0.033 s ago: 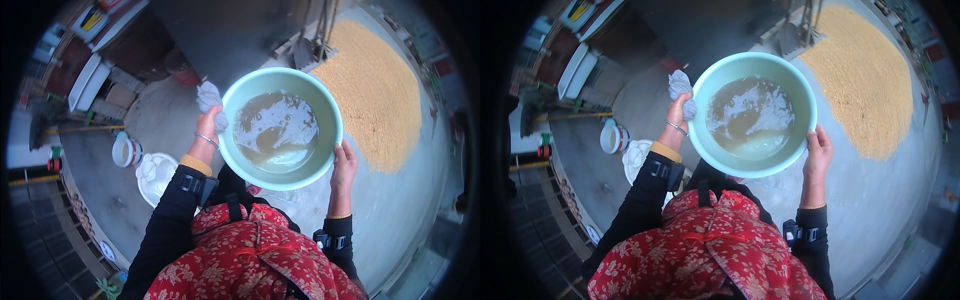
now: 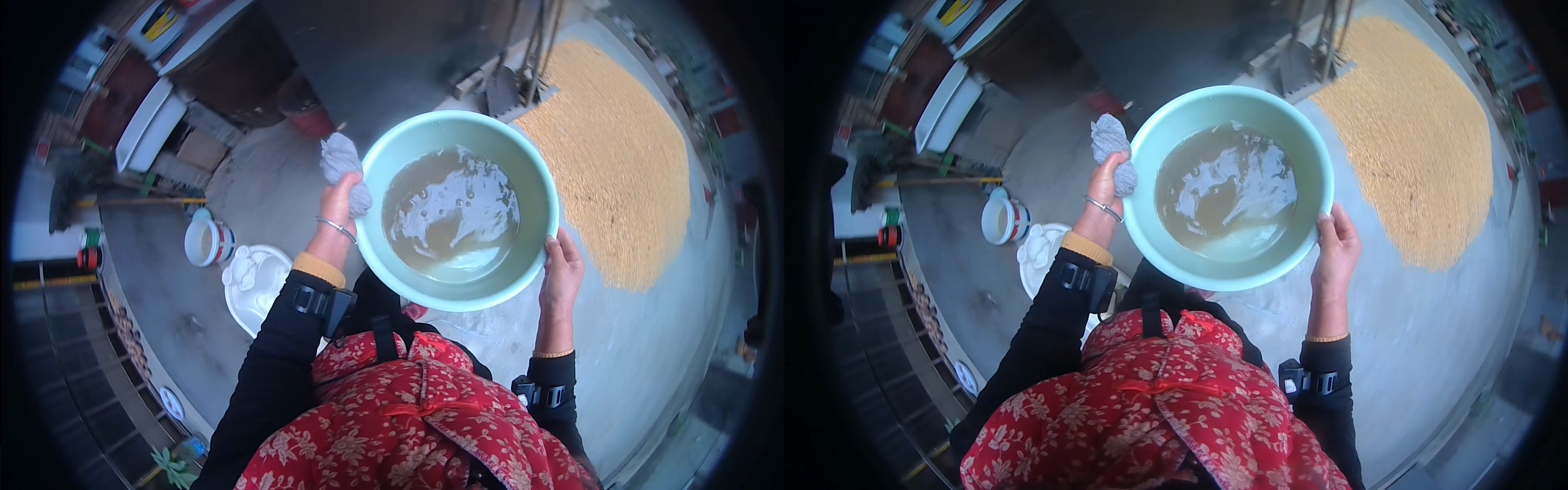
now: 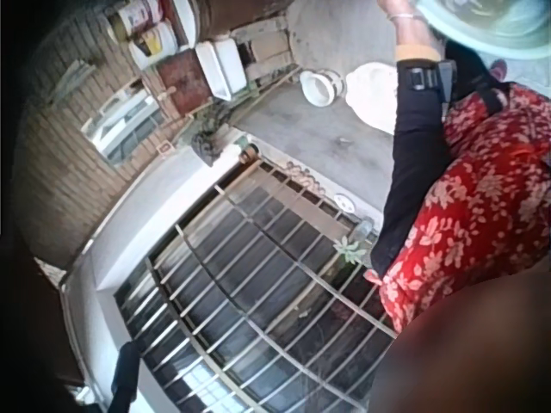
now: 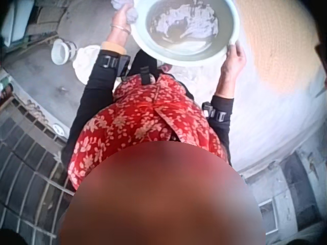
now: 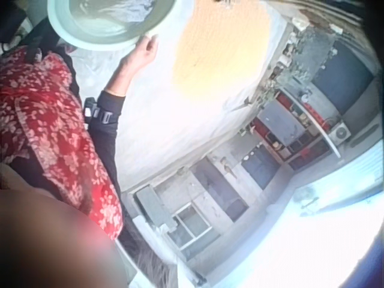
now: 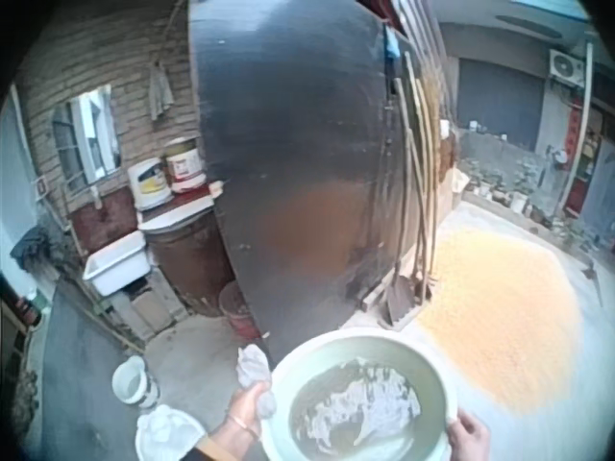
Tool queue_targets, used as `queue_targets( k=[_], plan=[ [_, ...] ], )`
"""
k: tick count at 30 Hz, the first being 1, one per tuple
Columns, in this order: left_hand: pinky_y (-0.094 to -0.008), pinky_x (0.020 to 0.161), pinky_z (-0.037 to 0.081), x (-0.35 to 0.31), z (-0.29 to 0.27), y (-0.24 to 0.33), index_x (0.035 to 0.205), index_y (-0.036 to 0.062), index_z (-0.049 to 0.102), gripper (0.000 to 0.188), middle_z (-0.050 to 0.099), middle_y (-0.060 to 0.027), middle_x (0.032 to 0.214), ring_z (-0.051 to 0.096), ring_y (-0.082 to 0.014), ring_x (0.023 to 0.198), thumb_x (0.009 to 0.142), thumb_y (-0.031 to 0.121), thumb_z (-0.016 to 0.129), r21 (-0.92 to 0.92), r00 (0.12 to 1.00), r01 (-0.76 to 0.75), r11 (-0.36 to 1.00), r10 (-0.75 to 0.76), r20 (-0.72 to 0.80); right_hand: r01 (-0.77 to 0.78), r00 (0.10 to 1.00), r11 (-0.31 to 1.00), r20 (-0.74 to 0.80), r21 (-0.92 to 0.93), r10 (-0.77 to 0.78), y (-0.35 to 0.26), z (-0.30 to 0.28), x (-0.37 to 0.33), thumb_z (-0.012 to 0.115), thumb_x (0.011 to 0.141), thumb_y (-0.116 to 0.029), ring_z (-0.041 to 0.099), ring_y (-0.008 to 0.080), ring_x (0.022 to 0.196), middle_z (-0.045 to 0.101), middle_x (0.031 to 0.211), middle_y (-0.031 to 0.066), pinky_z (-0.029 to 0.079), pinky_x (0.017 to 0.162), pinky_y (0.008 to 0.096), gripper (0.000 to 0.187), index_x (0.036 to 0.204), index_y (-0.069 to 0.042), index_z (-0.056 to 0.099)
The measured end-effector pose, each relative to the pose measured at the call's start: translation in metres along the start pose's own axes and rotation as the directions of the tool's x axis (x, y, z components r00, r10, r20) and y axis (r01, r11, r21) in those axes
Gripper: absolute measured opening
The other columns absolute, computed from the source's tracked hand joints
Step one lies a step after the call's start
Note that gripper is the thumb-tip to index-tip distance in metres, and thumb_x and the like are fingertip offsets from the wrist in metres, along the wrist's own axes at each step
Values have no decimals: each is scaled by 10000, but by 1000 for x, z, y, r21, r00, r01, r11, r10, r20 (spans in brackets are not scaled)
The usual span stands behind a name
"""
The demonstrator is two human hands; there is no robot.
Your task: The person fills a basin with water, washes a gray cloth by hand, wrings it out, and uses it to wipe a countertop and sink. They repeat the washing and wringing steps, then refill the basin.
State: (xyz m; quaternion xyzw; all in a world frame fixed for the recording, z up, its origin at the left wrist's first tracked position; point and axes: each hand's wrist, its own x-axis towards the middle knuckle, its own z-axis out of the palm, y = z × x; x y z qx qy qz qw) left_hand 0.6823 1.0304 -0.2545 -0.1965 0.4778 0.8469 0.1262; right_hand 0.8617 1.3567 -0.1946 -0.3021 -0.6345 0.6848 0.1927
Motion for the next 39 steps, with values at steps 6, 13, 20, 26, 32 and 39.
queue_targets(
  k=[6, 13, 20, 26, 32, 39],
  plan=[
    [-351, 794, 514, -12, -65, 61, 1136, -22, 605, 407, 646, -94, 1038, 639, -214, 908, 778, 144, 706, -44, 979, -101, 994, 91, -181, -20, 952, 998, 304, -64, 38, 4, 87, 12, 539, 937, -38, 534, 57, 782, 659, 979, 14, 413, 674, 203, 326, 1243, 52, 606],
    [-348, 845, 502, -45, -154, 154, 1173, -18, 605, 418, 655, -89, 1081, 639, -212, 957, 802, 147, 709, -29, 895, -284, 959, 254, -367, -133, 803, 983, 567, -129, 184, 6, 214, 0, 534, 942, -27, 563, 58, 789, 664, 1020, 16, 467, 680, 217, 298, 1222, 32, 618],
    [-345, 877, 494, -49, -244, 230, 1218, 2, 592, 439, 650, -75, 1114, 628, -206, 999, 819, 148, 701, -50, 794, -410, 911, 330, -510, -133, 622, 971, 745, -201, 240, -3, 364, -1, 562, 954, -67, 628, 138, 959, 668, 1100, 71, 523, 816, 287, 311, 1250, 22, 599],
    [-349, 896, 485, -37, -309, 303, 1258, -7, 564, 481, 632, -89, 1155, 613, -214, 1038, 822, 153, 690, 11, 668, -499, 866, 393, -632, -10, 499, 984, 852, -178, 159, -20, 502, -10, 558, 940, -39, 605, 107, 880, 659, 1030, 41, 486, 768, 237, 312, 1242, 32, 593],
    [-330, 791, 527, -30, -351, 378, 1082, 10, 632, 320, 675, -79, 989, 658, -202, 880, 850, 225, 682, 17, 575, -567, 823, 410, -708, -55, 327, 990, 935, -129, 140, -39, 646, -16, 557, 928, -9, 602, 80, 859, 663, 986, 20, 474, 783, 219, 317, 1241, 35, 585],
    [-341, 786, 533, 2, -393, 435, 1131, -3, 600, 368, 660, -93, 1006, 651, -220, 891, 845, 214, 685, 22, 476, -629, 777, 408, -779, -146, 137, 988, 987, -58, 78, -26, 796, -11, 560, 899, 19, 611, 147, 980, 656, 1088, 103, 474, 880, 276, 368, 1266, 42, 554]
  ],
)
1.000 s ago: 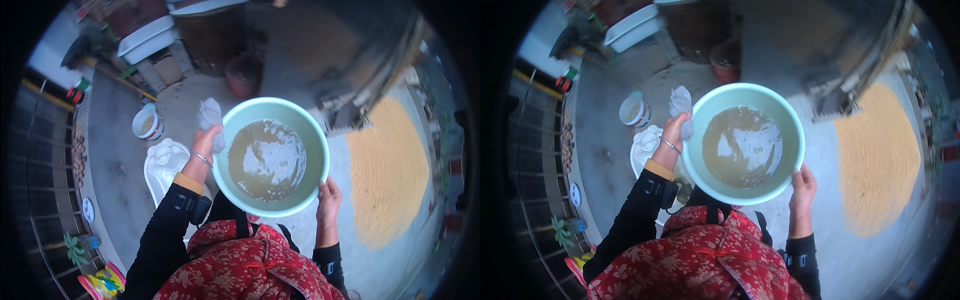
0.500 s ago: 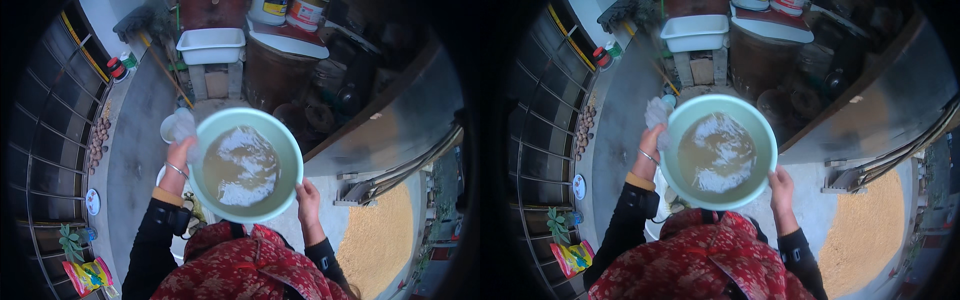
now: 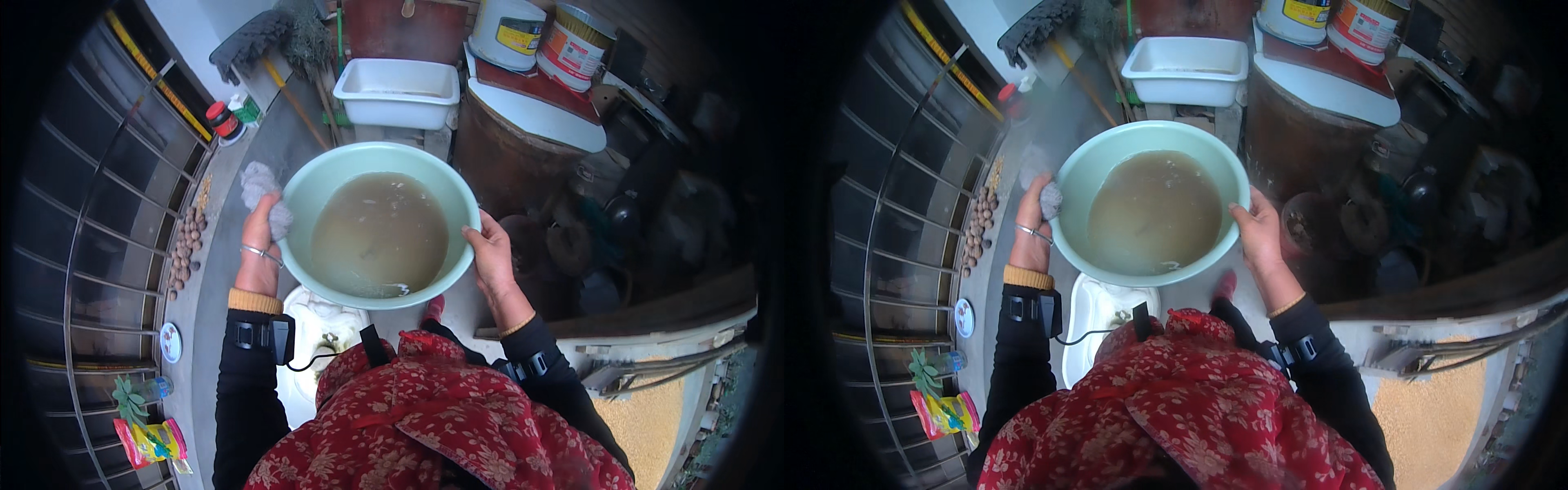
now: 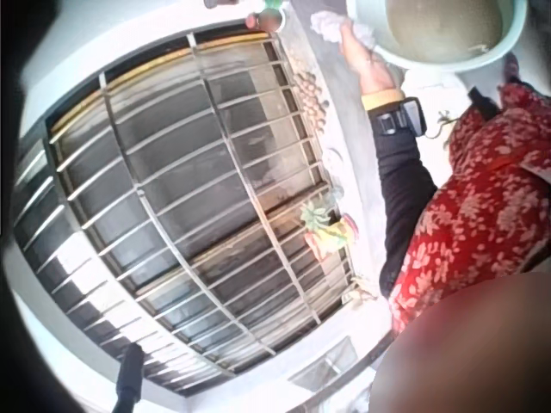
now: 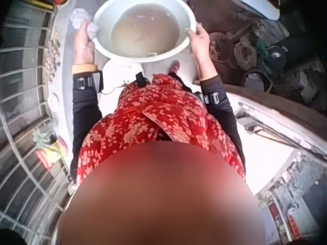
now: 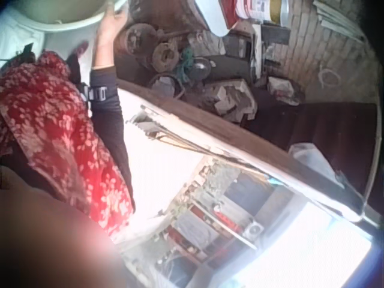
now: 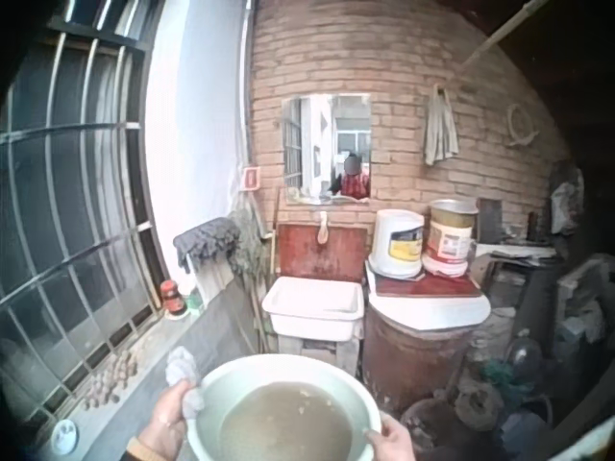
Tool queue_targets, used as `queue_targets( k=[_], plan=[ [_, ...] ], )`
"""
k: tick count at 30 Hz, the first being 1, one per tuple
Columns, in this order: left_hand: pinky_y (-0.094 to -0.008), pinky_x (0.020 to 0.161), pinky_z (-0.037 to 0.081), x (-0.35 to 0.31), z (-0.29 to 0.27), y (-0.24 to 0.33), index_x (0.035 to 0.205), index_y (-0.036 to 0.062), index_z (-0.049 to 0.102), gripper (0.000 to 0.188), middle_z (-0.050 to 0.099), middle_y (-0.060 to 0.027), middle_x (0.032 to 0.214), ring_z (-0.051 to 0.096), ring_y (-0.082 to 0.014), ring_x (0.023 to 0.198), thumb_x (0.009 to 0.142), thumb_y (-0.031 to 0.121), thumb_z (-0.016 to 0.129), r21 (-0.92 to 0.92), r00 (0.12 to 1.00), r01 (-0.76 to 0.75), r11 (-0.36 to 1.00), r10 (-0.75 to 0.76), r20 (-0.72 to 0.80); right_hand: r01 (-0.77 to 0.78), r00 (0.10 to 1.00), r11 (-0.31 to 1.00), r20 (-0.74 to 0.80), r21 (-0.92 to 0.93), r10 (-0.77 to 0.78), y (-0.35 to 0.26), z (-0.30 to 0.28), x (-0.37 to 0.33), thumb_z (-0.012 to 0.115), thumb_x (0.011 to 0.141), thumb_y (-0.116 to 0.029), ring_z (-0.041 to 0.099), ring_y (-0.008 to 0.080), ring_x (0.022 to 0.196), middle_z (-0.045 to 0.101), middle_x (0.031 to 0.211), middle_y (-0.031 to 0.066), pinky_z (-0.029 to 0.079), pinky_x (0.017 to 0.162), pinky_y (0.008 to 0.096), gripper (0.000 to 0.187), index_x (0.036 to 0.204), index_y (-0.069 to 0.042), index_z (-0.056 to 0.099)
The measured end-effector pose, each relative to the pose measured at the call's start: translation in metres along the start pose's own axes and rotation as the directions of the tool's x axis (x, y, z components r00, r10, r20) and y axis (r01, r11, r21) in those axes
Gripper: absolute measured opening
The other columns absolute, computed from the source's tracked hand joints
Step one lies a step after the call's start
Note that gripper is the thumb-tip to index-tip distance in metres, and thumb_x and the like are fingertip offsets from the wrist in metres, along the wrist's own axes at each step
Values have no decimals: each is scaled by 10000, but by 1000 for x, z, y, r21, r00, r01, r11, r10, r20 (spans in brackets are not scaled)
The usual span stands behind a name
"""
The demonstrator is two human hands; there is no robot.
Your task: The person fills a basin with water, washes a gray cloth by hand, wrings it out, and uses it to wipe a countertop and sink. They repeat the washing and wringing steps, then refill the basin.
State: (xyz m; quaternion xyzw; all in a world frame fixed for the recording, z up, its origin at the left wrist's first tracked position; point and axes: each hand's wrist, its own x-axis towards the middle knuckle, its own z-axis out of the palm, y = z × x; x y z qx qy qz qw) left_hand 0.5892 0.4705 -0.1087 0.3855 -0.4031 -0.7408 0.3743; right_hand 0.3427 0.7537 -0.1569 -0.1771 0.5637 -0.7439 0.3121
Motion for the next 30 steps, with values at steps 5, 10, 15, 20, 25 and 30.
queue_targets(
  k=[5, 10, 15, 20, 25, 30],
  plan=[
    [-341, 802, 531, 55, 15, 7, 1186, 9, 583, 429, 646, -85, 1045, 640, -226, 916, 819, 201, 698, -39, 990, -42, 998, 36, -138, -27, 993, 999, 120, 40, 22, -9, 6, 107, 576, 871, 20, 626, 131, 941, 666, 1059, 91, 493, 825, 264, 404, 1274, 35, 550],
    [-349, 855, 517, 123, 34, 14, 1245, 75, 573, 462, 637, -38, 1085, 625, -209, 966, 817, 200, 695, -120, 976, -153, 981, 131, -174, 13, 982, 1000, 186, 3, -13, -18, 26, 203, 554, 874, 45, 626, 122, 958, 669, 1088, 80, 487, 857, 262, 401, 1275, 28, 559],
    [-344, 863, 510, 201, 61, 39, 1207, 76, 581, 417, 633, -45, 1072, 615, -215, 964, 831, 218, 691, -112, 986, -123, 986, 109, -125, -22, 983, 1000, 183, 16, 18, -15, 53, 296, 561, 842, 38, 578, 83, 823, 644, 939, 22, 471, 760, 245, 369, 1208, 3, 596],
    [-324, 824, 507, 299, 83, 63, 1164, 79, 586, 369, 617, -22, 994, 609, -186, 915, 841, 225, 689, -97, 987, -148, 984, 141, -79, -58, 985, 991, 154, -121, 77, -1, 78, 381, 538, 858, 39, 611, 118, 935, 659, 1061, 69, 485, 833, 258, 398, 1254, 23, 580],
    [-305, 816, 501, 386, 105, 96, 1161, 38, 605, 370, 630, -31, 1034, 613, -165, 916, 848, 216, 686, 37, 956, -245, 969, 248, -158, -139, 989, 984, 37, -109, 144, 14, 116, 447, 542, 861, 27, 617, 140, 938, 656, 1076, 86, 488, 836, 269, 409, 1268, 22, 574],
    [-313, 829, 506, 453, 132, 122, 1165, -5, 599, 396, 634, -63, 1050, 621, -180, 924, 852, 222, 683, 71, 970, -171, 983, 180, -164, -209, 978, 972, -4, -105, 210, 38, 138, 505, 529, 849, 13, 624, 157, 924, 656, 1073, 101, 502, 812, 286, 427, 1274, 26, 572]
  ],
)
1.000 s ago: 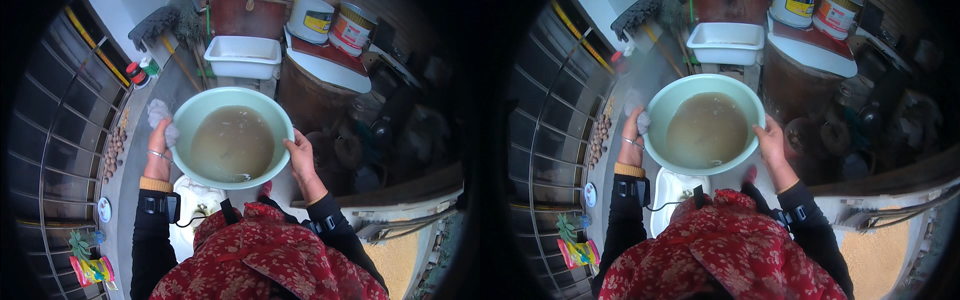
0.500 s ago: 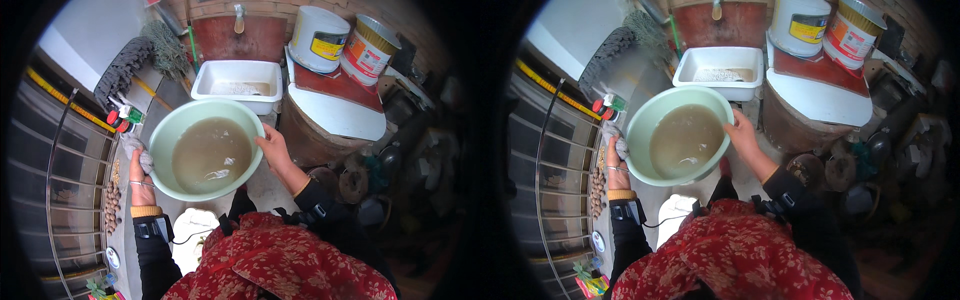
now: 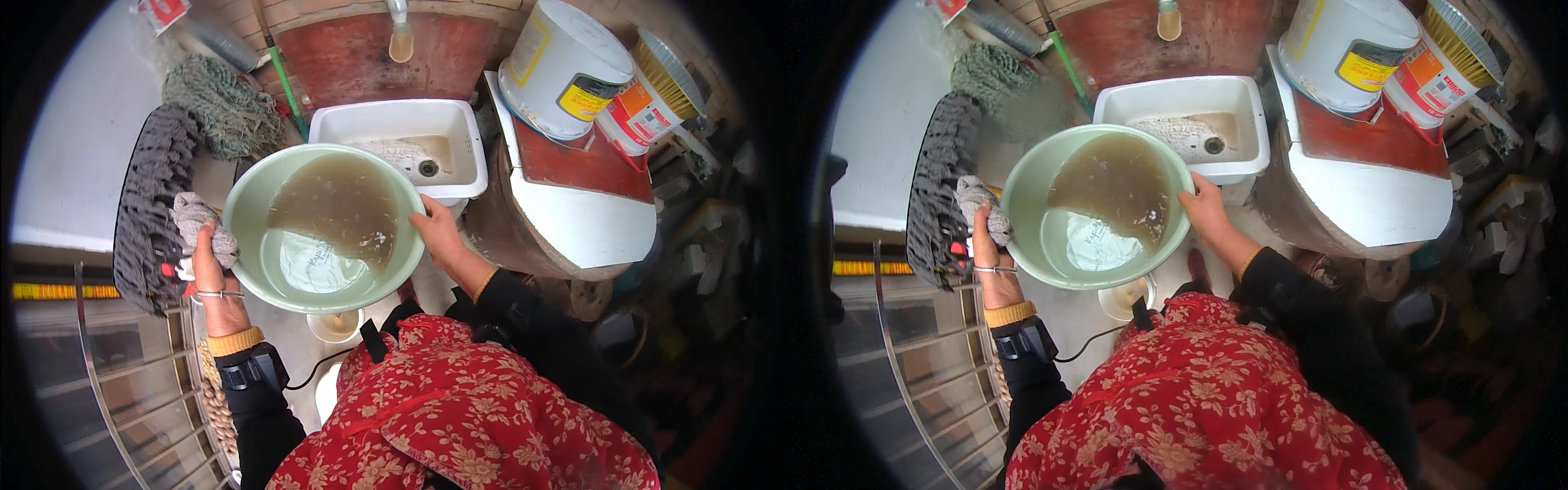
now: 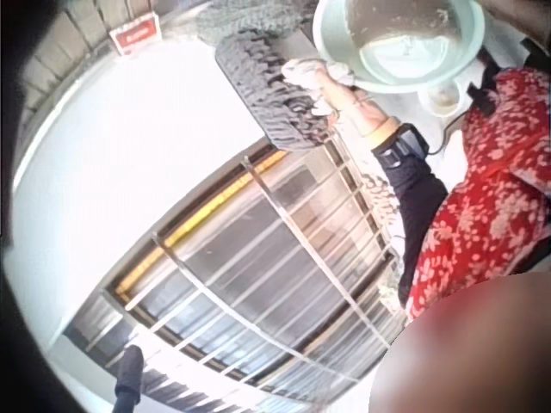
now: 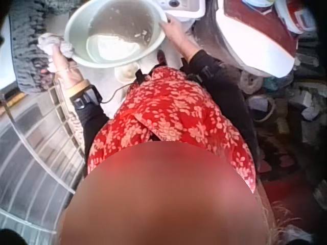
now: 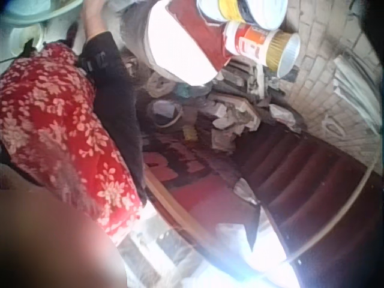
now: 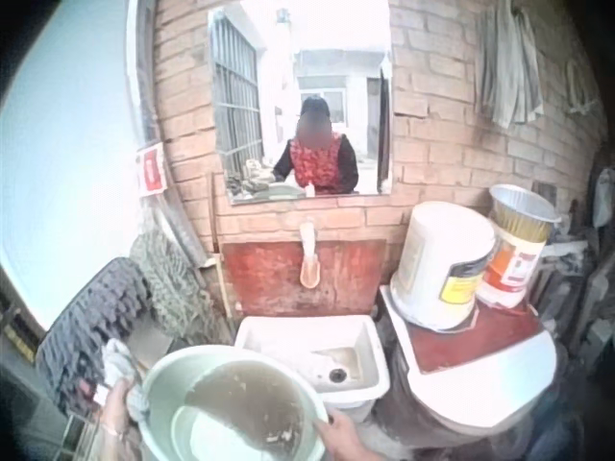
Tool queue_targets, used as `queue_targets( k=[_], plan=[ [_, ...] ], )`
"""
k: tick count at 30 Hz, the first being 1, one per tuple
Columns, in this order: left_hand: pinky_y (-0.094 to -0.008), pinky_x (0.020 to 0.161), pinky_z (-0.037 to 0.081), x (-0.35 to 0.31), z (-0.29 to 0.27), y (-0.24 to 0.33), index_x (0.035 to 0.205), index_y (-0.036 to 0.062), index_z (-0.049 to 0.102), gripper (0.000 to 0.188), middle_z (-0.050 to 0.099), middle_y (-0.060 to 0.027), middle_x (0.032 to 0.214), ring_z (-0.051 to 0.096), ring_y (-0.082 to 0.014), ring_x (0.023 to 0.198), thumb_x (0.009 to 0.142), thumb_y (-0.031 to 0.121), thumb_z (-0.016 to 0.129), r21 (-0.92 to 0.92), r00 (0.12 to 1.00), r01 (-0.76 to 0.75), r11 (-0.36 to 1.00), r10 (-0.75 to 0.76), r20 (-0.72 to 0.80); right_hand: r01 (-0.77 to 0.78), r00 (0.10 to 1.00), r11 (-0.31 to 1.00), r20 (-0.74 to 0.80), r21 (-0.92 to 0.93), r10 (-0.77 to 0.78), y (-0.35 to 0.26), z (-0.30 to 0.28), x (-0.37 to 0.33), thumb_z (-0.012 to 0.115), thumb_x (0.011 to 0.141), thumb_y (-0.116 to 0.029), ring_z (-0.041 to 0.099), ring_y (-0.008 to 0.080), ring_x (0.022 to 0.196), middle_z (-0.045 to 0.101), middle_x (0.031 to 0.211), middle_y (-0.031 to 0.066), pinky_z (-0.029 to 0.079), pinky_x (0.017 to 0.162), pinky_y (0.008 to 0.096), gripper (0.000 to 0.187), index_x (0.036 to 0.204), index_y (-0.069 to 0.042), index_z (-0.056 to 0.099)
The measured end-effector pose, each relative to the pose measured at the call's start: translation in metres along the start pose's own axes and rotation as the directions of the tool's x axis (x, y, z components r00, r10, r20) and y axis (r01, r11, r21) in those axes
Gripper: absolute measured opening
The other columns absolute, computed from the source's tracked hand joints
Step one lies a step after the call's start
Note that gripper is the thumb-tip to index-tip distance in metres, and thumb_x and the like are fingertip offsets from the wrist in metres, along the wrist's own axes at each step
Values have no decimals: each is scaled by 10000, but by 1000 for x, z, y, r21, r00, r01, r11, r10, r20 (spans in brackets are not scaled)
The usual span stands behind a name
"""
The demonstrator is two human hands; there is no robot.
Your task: The person fills a basin with water, washes a gray cloth by hand, wrings it out, and uses it to wipe a countertop and sink. They repeat the washing and wringing steps, then refill the basin.
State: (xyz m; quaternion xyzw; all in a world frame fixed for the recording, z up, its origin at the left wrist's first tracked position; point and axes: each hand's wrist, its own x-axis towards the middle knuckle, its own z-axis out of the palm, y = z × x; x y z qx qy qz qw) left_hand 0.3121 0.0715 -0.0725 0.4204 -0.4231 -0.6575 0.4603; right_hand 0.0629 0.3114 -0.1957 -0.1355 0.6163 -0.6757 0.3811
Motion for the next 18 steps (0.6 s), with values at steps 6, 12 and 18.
queue_targets(
  k=[6, 12, 18],
  plan=[
    [-319, 862, 495, 50, 31, 12, 1199, 104, 594, 361, 627, -11, 1043, 604, -179, 948, 875, 248, 663, 5, 997, 65, 998, -65, 42, -137, 989, 989, 62, 53, 134, 9, 6, 54, 534, 831, -4, 634, 168, 906, 662, 1057, 111, 509, 800, 297, 421, 1245, 57, 585],
    [-316, 841, 487, 73, 63, 16, 1213, 109, 583, 369, 614, 0, 1071, 591, -158, 962, 894, 282, 645, 45, 996, 34, 998, -38, 84, -292, 953, 943, 128, 157, 274, 26, 5, 91, 542, 826, -15, 651, 181, 837, 673, 1005, 122, 525, 749, 304, 392, 1203, 69, 609],
    [-341, 870, 490, 84, 91, 20, 1237, 108, 559, 381, 615, -21, 1086, 594, -180, 979, 918, 313, 603, 91, 996, 57, 994, -64, 68, -356, 930, 904, 183, 238, 318, 48, 4, 116, 549, 818, -51, 589, 147, 645, 640, 824, 67, 451, 535, 281, 287, 1068, 56, 644]
  ],
)
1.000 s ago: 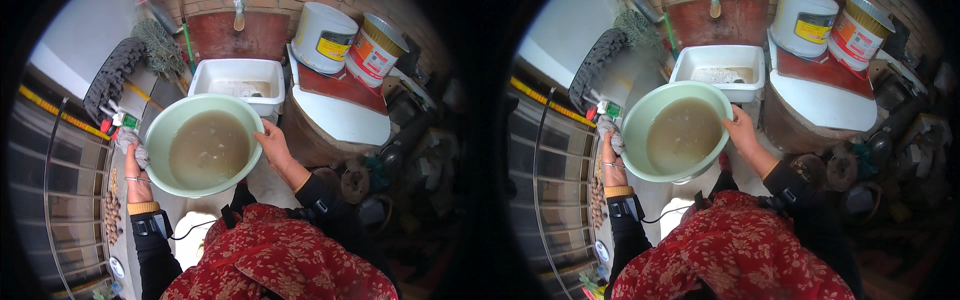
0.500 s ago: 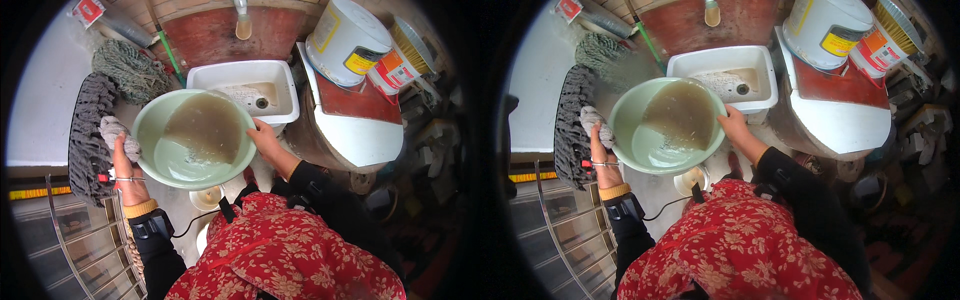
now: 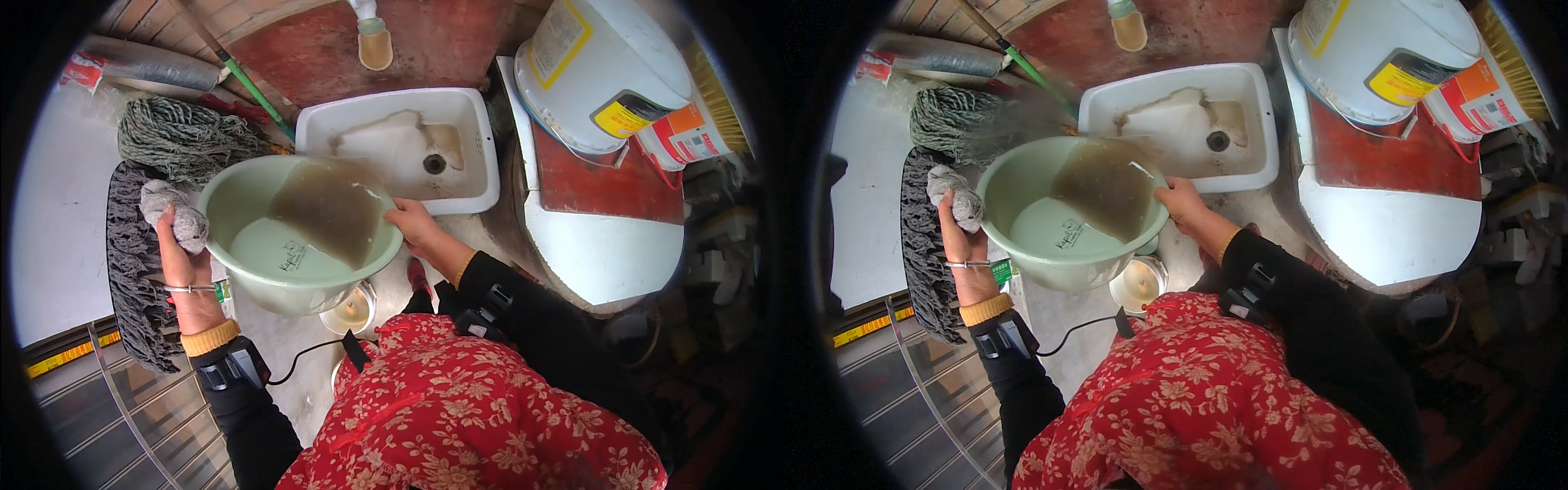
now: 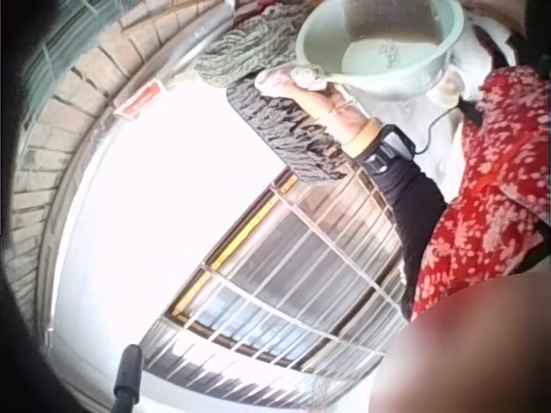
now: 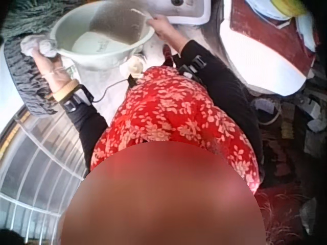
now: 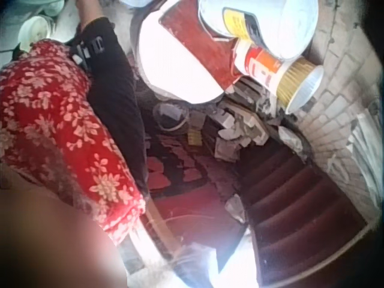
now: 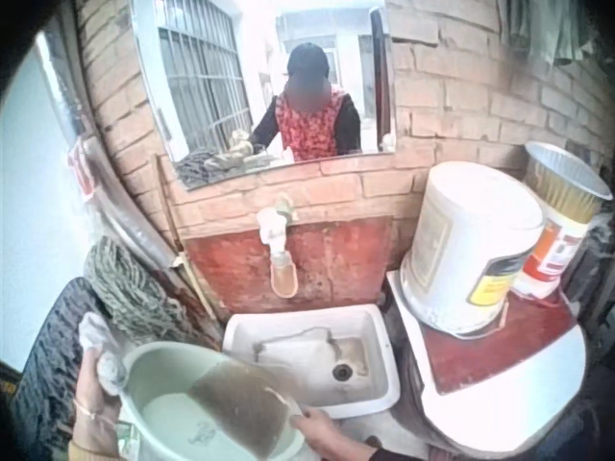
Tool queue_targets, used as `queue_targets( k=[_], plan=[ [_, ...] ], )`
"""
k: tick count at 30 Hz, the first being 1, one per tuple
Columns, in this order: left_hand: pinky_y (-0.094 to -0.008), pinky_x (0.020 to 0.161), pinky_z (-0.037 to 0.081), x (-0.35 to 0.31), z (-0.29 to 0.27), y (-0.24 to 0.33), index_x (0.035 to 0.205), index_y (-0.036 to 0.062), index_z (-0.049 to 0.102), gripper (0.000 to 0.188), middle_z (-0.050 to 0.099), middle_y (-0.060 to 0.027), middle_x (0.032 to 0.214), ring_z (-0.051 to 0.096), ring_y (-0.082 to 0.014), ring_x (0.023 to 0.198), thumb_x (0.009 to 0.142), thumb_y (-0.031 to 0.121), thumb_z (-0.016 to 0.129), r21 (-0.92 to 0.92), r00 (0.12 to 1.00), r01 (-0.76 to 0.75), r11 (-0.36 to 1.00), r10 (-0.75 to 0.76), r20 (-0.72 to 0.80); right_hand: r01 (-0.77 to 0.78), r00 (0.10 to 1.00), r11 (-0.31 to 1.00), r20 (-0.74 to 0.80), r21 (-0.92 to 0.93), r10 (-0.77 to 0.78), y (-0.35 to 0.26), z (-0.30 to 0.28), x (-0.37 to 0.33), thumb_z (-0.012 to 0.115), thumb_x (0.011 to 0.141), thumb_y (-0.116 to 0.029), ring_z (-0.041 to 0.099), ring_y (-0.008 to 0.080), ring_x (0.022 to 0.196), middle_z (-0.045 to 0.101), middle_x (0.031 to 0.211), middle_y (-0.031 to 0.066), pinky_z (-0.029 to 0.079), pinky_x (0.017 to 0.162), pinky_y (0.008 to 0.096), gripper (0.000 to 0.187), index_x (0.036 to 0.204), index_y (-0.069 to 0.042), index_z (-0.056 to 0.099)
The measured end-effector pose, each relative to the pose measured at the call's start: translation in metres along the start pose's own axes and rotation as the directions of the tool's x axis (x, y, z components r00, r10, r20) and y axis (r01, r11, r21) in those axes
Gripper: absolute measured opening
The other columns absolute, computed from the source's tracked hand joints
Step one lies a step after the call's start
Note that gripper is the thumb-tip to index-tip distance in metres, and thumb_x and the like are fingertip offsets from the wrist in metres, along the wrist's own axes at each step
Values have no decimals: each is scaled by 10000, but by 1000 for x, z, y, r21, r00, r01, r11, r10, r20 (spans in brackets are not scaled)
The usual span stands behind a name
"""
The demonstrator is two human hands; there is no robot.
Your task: The person fills a basin with water, washes a gray cloth by hand, wrings it out, and uses it to wipe a countertop and sink. They repeat the washing and wringing steps, then refill the basin.
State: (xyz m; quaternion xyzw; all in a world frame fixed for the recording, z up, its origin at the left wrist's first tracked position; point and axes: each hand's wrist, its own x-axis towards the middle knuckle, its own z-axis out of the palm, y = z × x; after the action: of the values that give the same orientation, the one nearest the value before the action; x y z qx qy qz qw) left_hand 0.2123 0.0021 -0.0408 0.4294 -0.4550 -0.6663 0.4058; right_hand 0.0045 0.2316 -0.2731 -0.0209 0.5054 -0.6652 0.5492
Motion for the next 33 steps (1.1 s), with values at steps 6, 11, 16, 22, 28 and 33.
queue_targets(
  k=[6, 11, 16, 22, 28, 33],
  plan=[
    [-377, 900, 505, 22, 23, 6, 1212, 83, 540, 377, 643, -96, 1068, 619, -234, 989, 931, 333, 571, 58, 999, -13, 998, 10, 41, -88, 996, 992, 32, 92, 85, 9, -5, 20, 562, 821, -53, 599, 158, 649, 641, 831, 76, 473, 540, 286, 272, 1062, 46, 640],
    [-387, 925, 487, 38, 56, 5, 1223, 85, 538, 386, 632, -92, 1122, 600, -231, 1042, 938, 344, 561, 57, 981, 2, 998, -13, 194, -143, 989, 972, 73, 188, 131, 15, -15, 32, 563, 828, -35, 630, 188, 736, 642, 883, 99, 535, 644, 310, 218, 1018, 45, 633],
    [-377, 967, 457, 49, 105, 4, 1247, 57, 539, 400, 618, -98, 1180, 579, -244, 1114, 953, 329, 545, 102, 961, -34, 994, 4, 276, -249, 966, 941, 126, 229, 225, 18, -22, 36, 556, 847, -36, 644, 206, 811, 632, 912, 99, 553, 732, 330, 123, 941, 14, 619],
    [-350, 938, 474, 61, 173, -2, 1235, 24, 543, 353, 639, -97, 1131, 612, -230, 1035, 942, 221, 538, 129, 910, -39, 991, -18, 414, -390, 919, 860, 86, 328, 384, 20, -23, 40, 592, 874, -64, 591, 139, 684, 617, 854, 63, 530, 602, 265, 97, 955, -28, 634],
    [-303, 877, 493, 55, 213, -6, 1181, 9, 588, 352, 657, -69, 1059, 624, -185, 952, 912, 234, 625, 182, 869, 44, 982, -128, 479, -557, 830, 538, 411, 632, 376, 28, -23, 48, 590, 906, -24, 490, 71, 587, 561, 732, 27, 372, 449, 182, 65, 846, -46, 577],
    [-318, 885, 507, 44, 212, 5, 1167, -26, 581, 363, 659, -93, 1059, 639, -195, 961, 923, 243, 601, 233, 866, -19, 972, -101, 489, -569, 822, 535, 446, 625, 354, 22, -21, 41, 599, 891, 0, 491, 83, 588, 558, 752, 38, 364, 443, 183, 19, 891, -18, 595]
  ],
)
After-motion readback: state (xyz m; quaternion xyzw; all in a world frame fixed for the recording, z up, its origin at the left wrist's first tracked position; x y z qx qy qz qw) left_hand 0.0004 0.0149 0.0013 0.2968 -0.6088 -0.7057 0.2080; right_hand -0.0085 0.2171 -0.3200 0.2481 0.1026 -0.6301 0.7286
